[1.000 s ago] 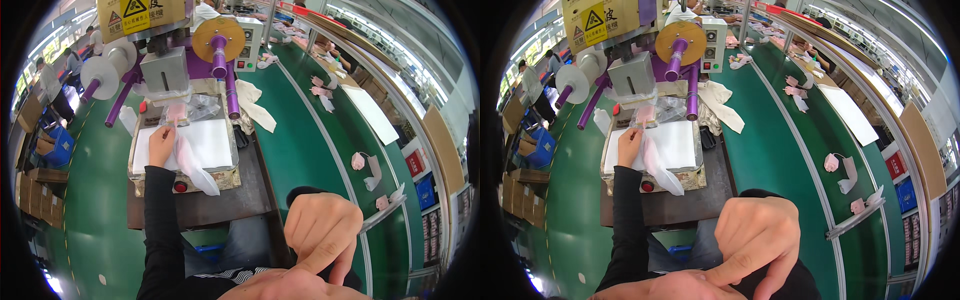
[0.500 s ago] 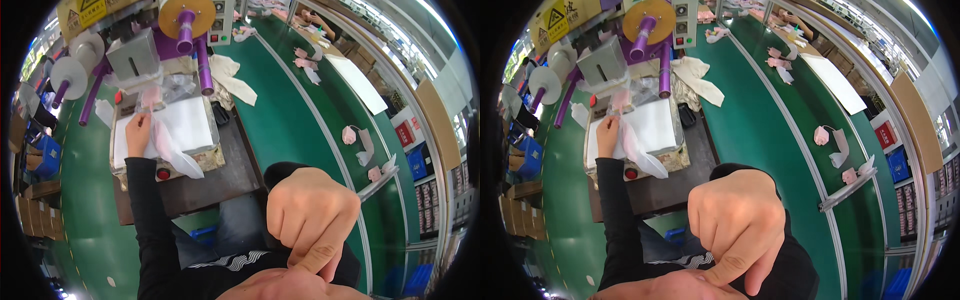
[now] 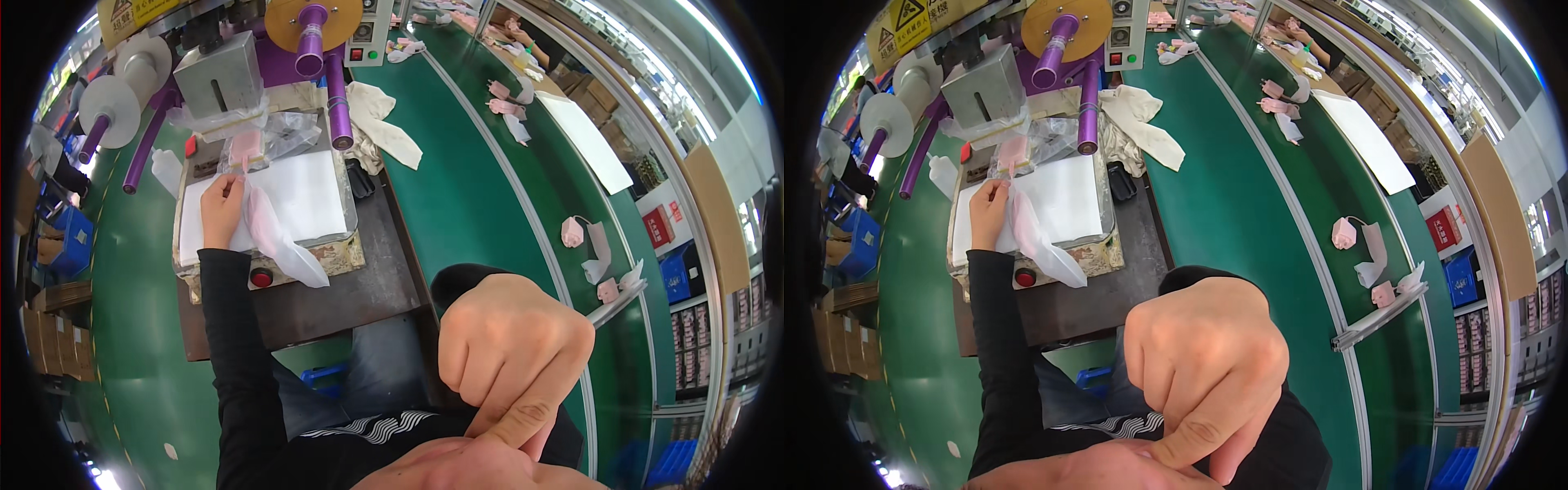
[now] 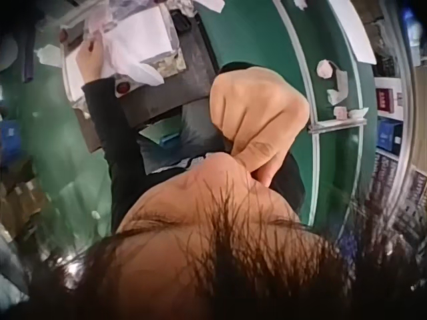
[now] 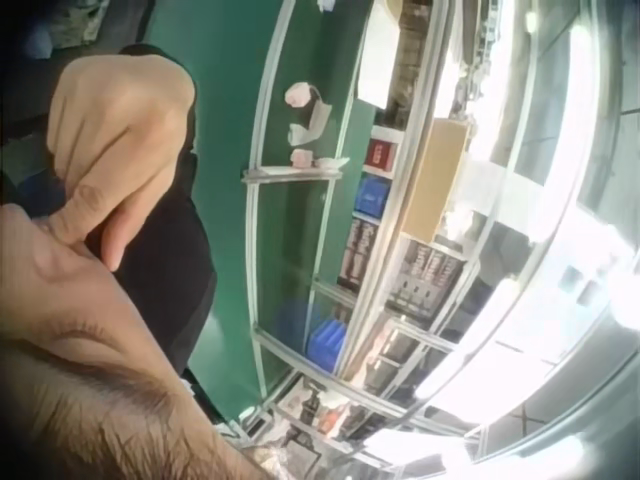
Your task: The person packages chargers by picking them from a conveyor belt, inserting them into plastic sleeves, sealing them on a machine, and placing the packaged items back onto the conveyor belt.
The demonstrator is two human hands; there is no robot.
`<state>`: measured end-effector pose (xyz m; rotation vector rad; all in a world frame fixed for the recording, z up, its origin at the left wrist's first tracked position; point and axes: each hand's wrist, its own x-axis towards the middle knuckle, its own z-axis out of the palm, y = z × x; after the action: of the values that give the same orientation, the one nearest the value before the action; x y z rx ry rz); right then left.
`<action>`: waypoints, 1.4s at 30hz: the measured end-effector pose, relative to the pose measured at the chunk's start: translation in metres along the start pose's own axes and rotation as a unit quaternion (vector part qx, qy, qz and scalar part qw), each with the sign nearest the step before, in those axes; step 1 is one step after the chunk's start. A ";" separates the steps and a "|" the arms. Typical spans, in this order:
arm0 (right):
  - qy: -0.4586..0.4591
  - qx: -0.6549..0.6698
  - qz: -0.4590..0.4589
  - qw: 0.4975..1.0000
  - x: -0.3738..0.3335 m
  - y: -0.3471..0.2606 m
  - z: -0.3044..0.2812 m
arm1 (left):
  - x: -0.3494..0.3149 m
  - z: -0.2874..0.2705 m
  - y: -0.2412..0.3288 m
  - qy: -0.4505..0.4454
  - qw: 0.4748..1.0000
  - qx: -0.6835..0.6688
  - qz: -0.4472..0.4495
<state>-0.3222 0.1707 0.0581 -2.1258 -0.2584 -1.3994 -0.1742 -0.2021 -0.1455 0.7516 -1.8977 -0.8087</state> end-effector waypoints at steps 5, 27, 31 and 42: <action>0.004 -0.021 0.013 1.000 0.001 0.003 -0.003 | -0.007 -0.010 -0.001 0.004 1.000 0.021 -0.011; -0.016 0.056 -0.005 0.998 -0.007 0.017 -0.015 | -0.003 -0.009 -0.004 0.000 1.000 -0.002 -0.009; -0.006 0.012 -0.016 1.000 -0.009 0.014 -0.013 | -0.006 -0.008 0.000 0.005 1.000 0.006 -0.018; -0.008 0.005 0.017 1.000 -0.001 0.004 -0.002 | -0.009 -0.010 0.002 0.015 1.000 -0.002 -0.012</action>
<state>-0.3226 0.1670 0.0561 -2.1243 -0.2320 -1.3603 -0.1625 -0.1966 -0.1450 0.7813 -1.8642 -0.8114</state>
